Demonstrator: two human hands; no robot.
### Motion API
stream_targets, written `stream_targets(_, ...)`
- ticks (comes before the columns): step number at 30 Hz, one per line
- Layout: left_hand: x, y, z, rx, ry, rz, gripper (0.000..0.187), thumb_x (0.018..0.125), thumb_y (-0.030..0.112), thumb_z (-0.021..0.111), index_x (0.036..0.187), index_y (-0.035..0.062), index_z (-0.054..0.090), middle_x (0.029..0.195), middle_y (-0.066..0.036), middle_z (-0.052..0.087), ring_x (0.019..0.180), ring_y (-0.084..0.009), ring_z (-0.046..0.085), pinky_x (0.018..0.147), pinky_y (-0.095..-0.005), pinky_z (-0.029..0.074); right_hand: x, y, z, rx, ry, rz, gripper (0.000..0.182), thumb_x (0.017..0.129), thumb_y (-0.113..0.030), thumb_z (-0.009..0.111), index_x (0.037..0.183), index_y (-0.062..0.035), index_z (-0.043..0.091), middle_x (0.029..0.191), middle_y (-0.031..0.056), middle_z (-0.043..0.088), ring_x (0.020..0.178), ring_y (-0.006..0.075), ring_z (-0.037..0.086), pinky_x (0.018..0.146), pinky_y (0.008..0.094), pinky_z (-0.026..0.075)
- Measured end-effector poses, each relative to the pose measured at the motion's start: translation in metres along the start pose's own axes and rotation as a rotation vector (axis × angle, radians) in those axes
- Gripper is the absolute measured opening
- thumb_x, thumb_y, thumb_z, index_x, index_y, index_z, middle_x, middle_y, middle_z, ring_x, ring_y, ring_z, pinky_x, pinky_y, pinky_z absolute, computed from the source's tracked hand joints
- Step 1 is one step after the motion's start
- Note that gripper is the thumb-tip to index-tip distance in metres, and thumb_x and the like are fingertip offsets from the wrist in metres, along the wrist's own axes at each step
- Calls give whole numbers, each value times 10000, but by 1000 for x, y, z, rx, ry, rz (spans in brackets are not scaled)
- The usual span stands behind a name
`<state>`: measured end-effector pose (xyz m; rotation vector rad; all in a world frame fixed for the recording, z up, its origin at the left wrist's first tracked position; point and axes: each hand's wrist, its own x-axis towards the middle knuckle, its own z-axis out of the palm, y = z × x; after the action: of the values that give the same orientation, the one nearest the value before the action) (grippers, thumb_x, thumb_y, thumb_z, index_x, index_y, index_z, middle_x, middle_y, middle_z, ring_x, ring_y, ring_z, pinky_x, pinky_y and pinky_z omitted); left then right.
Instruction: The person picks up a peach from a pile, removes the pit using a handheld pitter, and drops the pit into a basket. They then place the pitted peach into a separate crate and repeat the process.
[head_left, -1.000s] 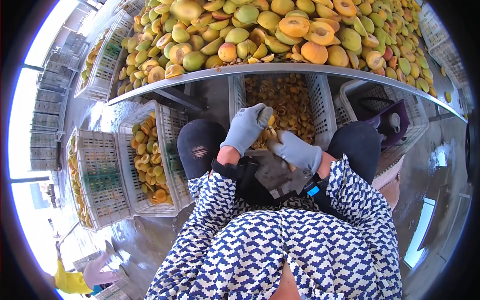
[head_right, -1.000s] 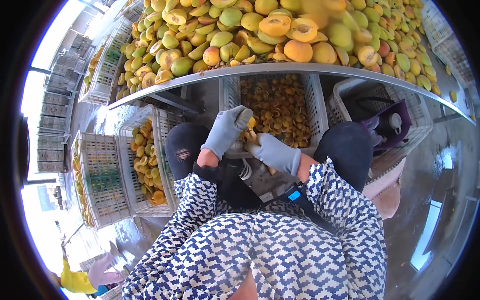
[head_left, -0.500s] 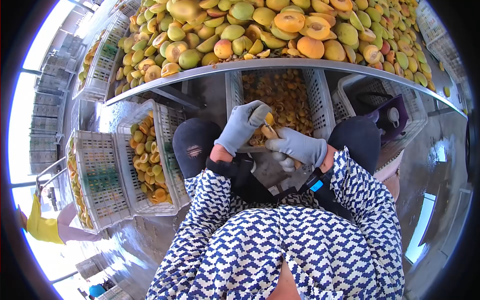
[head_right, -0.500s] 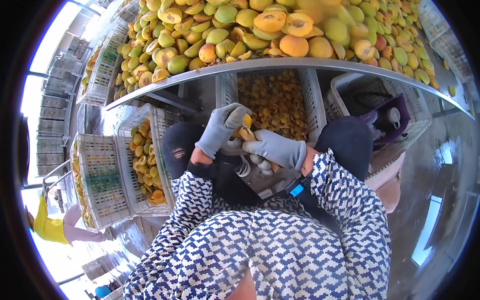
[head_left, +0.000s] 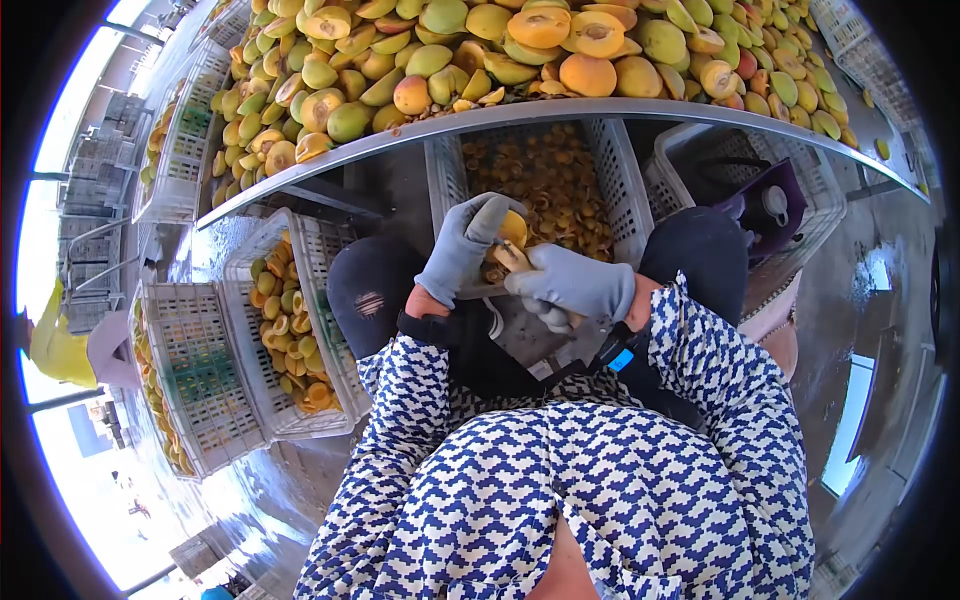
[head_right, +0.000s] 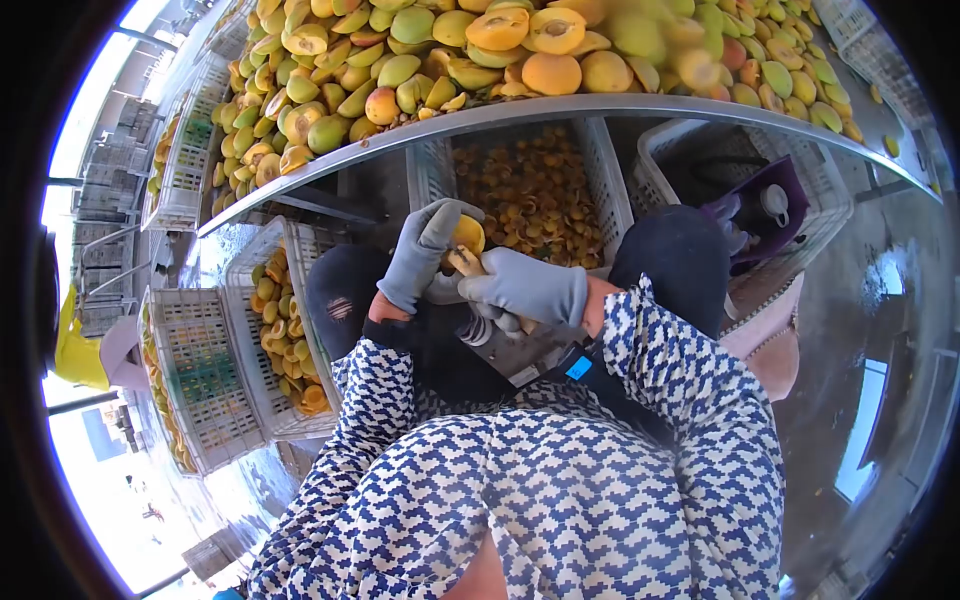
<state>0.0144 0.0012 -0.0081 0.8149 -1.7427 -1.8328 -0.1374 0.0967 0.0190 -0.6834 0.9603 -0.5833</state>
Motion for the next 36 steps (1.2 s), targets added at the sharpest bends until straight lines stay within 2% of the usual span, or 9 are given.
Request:
stream_targets(12,8,-2,20,-351,212,94,493,905,473,459,1042,12,564,851,-99,621,768,-161,599,728,-277,495,-2,11,5,734,-294,-152,188,920,-246,512,894,-60,506,530,-46,417,344,51,366,334,198,297)
stream_targets(16,6,-2,9,-607,435,-29,469,922,480,411,1049,53,556,868,-81,621,757,-168,610,659,-272,504,-17,-2,-1,526,-175,-204,226,912,-285,525,898,-60,508,537,-40,415,352,58,392,334,209,300)
stream_targets(20,-8,18,-7,-513,447,-48,467,939,470,366,1086,65,546,854,-52,614,668,-152,607,472,-230,454,23,55,-55,-1212,878,-628,271,858,-279,553,902,-15,508,709,94,616,621,247,622,520,380,481)
stream_targets(22,-24,43,-21,-578,532,89,418,951,425,363,1096,73,535,788,-51,606,477,-126,539,393,-216,391,34,96,-82,-1549,614,-280,265,852,-274,513,935,-22,519,841,153,642,798,328,627,669,440,491)
stream_targets(24,-63,72,-60,-221,717,282,362,962,348,358,1091,69,549,853,-63,604,663,-130,586,492,-227,457,41,80,-78,-1787,479,30,257,856,-285,483,964,-57,531,886,155,641,800,333,625,693,433,490)
stream_targets(27,-141,64,-151,569,1062,325,322,926,211,430,1188,51,529,1118,-102,579,970,-204,580,816,-324,478,15,69,-56,-1579,764,-115,242,843,-285,499,957,-73,531,851,169,640,776,339,622,673,448,483)
stream_targets(29,-183,47,-194,1337,1138,-117,426,828,322,573,1205,125,552,1284,-148,473,1173,-373,429,968,-453,362,11,58,-42,-1490,752,-91,266,845,-300,508,936,-50,520,791,179,635,736,342,621,631,448,480)
stream_targets(32,-165,59,-210,1481,1181,1,487,748,324,658,1181,118,570,1253,-156,499,1164,-371,449,946,-430,388,21,56,-42,-1345,810,-311,283,847,-308,517,915,-33,509,737,194,621,693,356,611,600,454,471)
stream_targets(36,-53,98,-197,805,892,-21,468,735,257,673,1152,69,573,1023,-151,625,959,-283,602,830,-347,464,31,41,-33,-1242,790,-375,281,834,-290,550,917,-24,508,726,201,609,664,370,595,599,457,465)
